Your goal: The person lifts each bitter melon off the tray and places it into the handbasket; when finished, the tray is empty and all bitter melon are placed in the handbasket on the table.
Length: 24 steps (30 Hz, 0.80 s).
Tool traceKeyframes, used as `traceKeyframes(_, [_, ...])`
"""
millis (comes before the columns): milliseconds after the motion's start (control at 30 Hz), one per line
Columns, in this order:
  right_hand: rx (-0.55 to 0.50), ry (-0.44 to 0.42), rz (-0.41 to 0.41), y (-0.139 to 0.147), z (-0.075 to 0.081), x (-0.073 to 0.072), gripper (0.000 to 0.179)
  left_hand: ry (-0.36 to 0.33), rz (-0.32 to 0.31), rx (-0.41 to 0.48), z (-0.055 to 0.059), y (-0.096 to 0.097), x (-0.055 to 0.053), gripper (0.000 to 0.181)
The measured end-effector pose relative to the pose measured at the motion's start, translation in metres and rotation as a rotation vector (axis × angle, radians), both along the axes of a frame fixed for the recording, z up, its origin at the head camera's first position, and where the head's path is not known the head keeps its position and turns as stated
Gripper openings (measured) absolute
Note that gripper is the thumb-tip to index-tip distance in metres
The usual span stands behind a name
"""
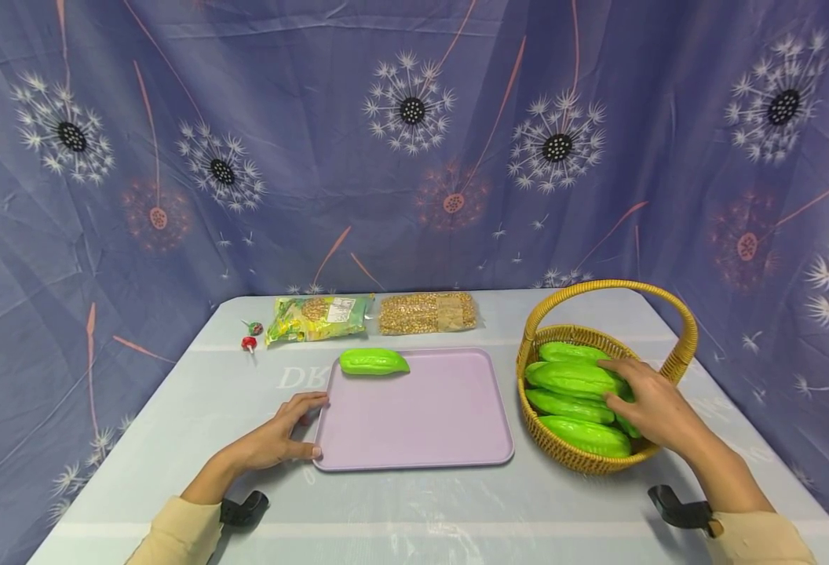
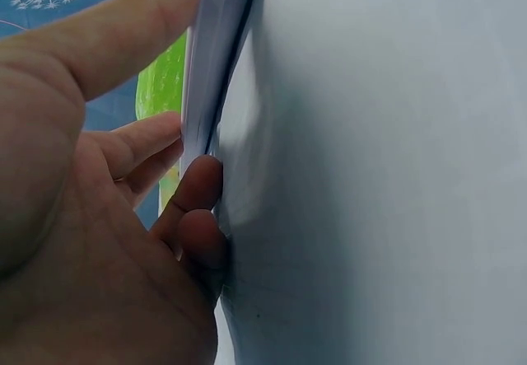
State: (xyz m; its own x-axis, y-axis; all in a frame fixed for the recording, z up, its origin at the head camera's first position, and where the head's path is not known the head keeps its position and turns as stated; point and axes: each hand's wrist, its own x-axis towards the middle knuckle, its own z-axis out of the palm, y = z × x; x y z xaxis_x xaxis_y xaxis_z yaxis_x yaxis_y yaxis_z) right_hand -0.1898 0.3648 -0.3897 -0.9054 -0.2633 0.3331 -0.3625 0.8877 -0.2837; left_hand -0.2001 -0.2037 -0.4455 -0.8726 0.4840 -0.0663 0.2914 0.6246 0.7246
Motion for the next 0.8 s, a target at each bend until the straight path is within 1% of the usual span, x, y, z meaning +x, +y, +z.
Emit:
traceKeyframes(133, [0.003, -0.023, -0.001, 0.0, -0.0011, -0.001, 0.045, -0.006, 0.004, 0.002, -0.0007, 0.0002, 0.0005, 0.08])
traceKeyframes(200, [0.002, -0.02, -0.001, 0.0003, -0.0018, -0.0012, 0.044, -0.013, 0.007, 0.002, -0.0011, 0.0003, 0.0006, 0.08])
traceKeyframes(333, [-0.013, 0.007, 0.01, 0.0013, -0.0041, -0.0019, 0.045, -0.021, 0.009, 0.002, -0.0017, 0.0005, 0.0005, 0.08])
traceKeyframes(567, [-0.015, 0.067, 0.028, 0.0012, -0.0073, -0.0035, 0.05, -0.005, 0.002, -0.003, -0.0017, 0.0002, -0.0003, 0.08])
traceKeyframes(633, [-0.011, 0.067, 0.022, 0.0006, -0.0078, -0.004, 0.051, -0.007, 0.003, -0.005, -0.0016, 0.0004, -0.0003, 0.08])
traceKeyframes(800, [-0.011, 0.034, -0.002, -0.0008, -0.0092, -0.005, 0.051, -0.02, 0.01, -0.006, -0.0014, 0.0011, -0.0004, 0.08])
